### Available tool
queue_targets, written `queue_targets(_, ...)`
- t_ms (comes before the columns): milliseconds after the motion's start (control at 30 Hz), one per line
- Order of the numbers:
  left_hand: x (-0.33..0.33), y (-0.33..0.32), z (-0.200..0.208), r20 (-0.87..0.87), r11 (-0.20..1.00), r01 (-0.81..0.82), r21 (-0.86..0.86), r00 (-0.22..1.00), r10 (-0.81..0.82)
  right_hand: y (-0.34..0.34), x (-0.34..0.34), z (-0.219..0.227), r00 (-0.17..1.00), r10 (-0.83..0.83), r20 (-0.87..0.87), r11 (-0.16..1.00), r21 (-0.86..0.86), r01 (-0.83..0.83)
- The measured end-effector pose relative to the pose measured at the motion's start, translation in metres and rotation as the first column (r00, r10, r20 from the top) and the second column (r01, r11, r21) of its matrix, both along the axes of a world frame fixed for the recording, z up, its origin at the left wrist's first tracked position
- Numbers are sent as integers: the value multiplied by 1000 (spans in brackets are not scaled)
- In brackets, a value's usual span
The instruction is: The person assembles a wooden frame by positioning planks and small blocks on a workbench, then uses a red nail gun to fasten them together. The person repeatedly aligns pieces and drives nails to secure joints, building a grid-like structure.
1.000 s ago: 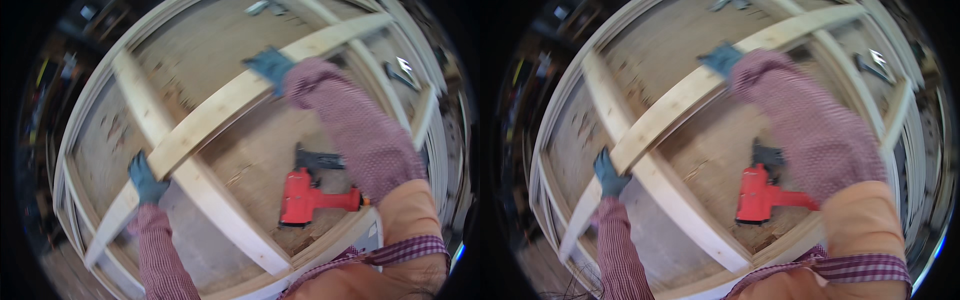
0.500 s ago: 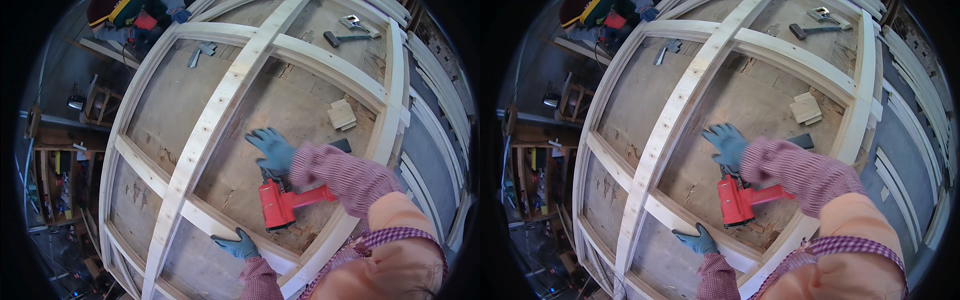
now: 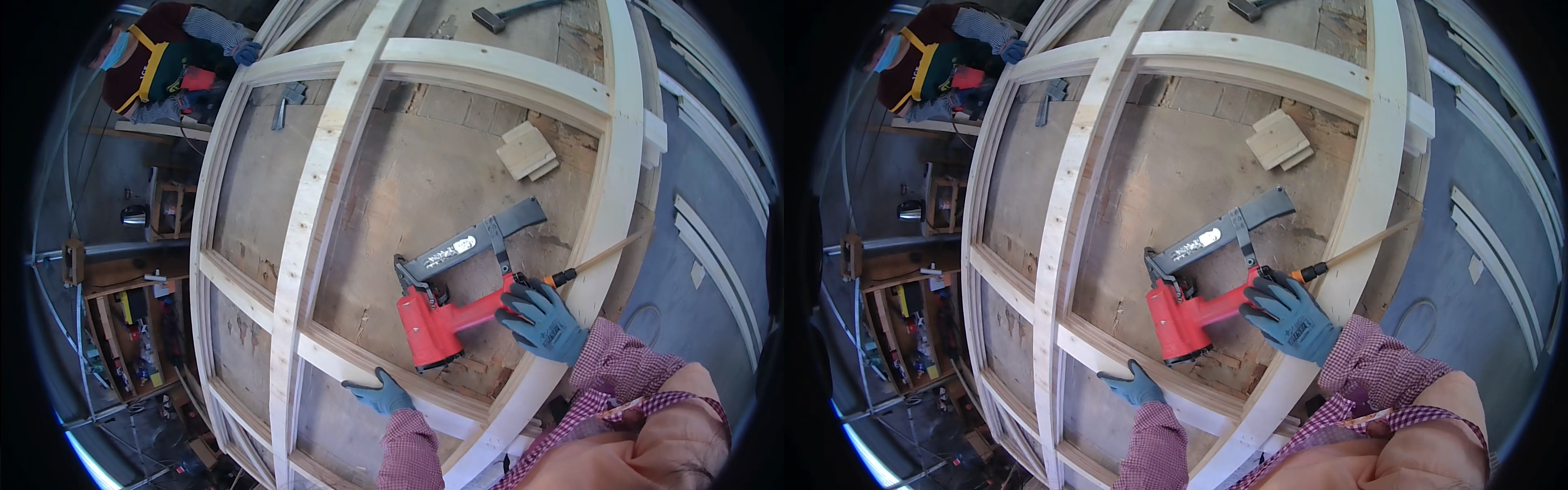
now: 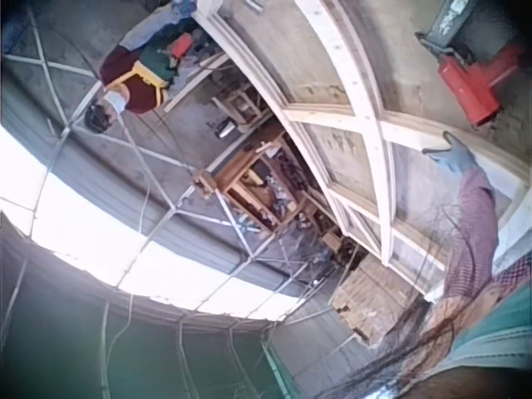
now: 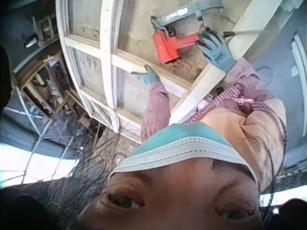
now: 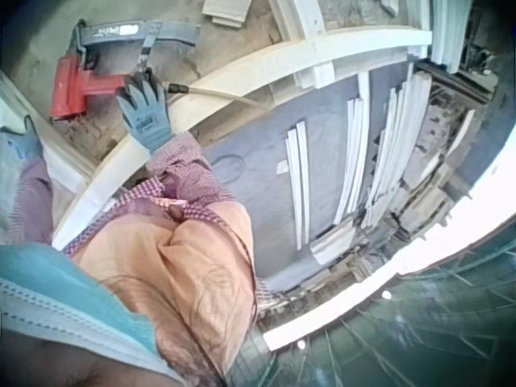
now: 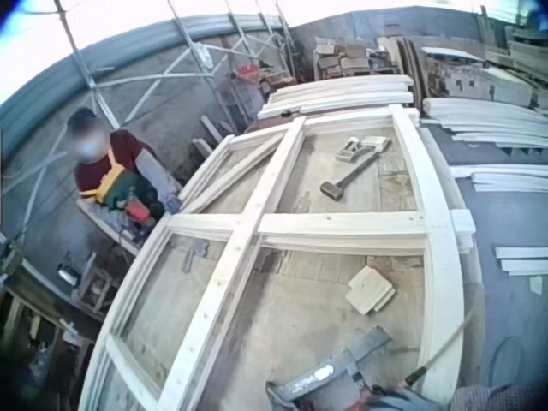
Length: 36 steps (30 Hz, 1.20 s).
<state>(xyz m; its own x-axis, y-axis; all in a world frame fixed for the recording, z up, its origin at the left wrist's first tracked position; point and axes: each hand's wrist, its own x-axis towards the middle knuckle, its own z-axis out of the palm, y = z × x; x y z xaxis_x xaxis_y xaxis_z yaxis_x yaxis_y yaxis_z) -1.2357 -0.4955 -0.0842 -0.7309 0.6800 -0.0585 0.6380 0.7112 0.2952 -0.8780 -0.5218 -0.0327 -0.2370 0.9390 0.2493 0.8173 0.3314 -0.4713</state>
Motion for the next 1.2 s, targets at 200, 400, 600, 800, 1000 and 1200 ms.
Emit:
queue_targets(200,4,0,0,39,997,18,68,999,-21,-3,2,-8,999,7,-46,1000,14,-6)
queue_targets(400,-16,-8,-12,167,968,60,245,981,-103,-7,4,-15,998,18,-58,1000,15,-17)
queue_targets(600,-19,-6,-21,144,974,61,217,985,-94,-10,9,-21,994,15,-109,999,32,-12)
queue_targets(800,-22,-8,-21,5,981,75,177,997,-77,-7,-2,-13,997,48,-57,999,27,-46)
queue_targets(1000,-22,-11,-20,-31,941,83,328,997,-77,2,-22,17,964,73,257,996,-58,-60)
queue_targets(1200,-5,-4,5,23,964,0,267,1000,-6,57,-72,24,865,240,441,888,-460,-11)
